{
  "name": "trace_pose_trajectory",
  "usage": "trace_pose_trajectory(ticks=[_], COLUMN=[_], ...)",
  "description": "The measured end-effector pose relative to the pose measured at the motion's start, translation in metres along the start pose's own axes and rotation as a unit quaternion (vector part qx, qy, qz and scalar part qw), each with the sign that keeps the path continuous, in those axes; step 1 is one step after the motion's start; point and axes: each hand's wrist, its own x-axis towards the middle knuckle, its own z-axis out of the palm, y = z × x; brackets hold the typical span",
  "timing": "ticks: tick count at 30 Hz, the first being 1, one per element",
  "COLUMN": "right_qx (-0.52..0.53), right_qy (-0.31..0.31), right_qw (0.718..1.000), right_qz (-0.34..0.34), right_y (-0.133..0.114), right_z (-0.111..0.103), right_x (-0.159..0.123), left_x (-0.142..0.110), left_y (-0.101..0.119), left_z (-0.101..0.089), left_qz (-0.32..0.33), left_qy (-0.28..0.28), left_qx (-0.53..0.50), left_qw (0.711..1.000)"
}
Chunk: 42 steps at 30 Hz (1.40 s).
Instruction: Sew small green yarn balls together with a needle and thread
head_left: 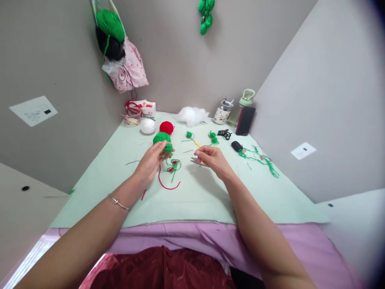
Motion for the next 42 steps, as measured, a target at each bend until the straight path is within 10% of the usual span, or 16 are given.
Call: trace_pose_trajectory(ticks=[10,24,29,34,42], right_qx=[-0.093,-0.315,-0.343,-0.329,-0.313], right_qy=[0.040,0.104,0.065,0.019,-0.038], right_qw=[0.994,0.932,0.902,0.874,0.897], right_qz=[-0.045,-0.145,-0.256,-0.358,-0.309], right_y=[0.017,0.024,0.015,0.011,0.006], right_z=[0.007,0.011,0.019,0.030,0.031], right_x=[0.007,0.005,-0.009,-0.019,-0.018], left_x=[0.042,0.092,0.042,-0.004,-0.007], left_y=[0.097,0.059,0.046,0.011,-0.013], left_z=[-0.065,-0.089,-0.053,0.000,-0.005], left_qz=[0.204,0.111,0.272,0.126,-0.029], left_qy=[0.105,0.116,0.108,-0.184,-0.185], left_qx=[-0.060,0.313,0.523,0.437,0.324], left_qw=[0.972,0.936,0.801,0.872,0.928])
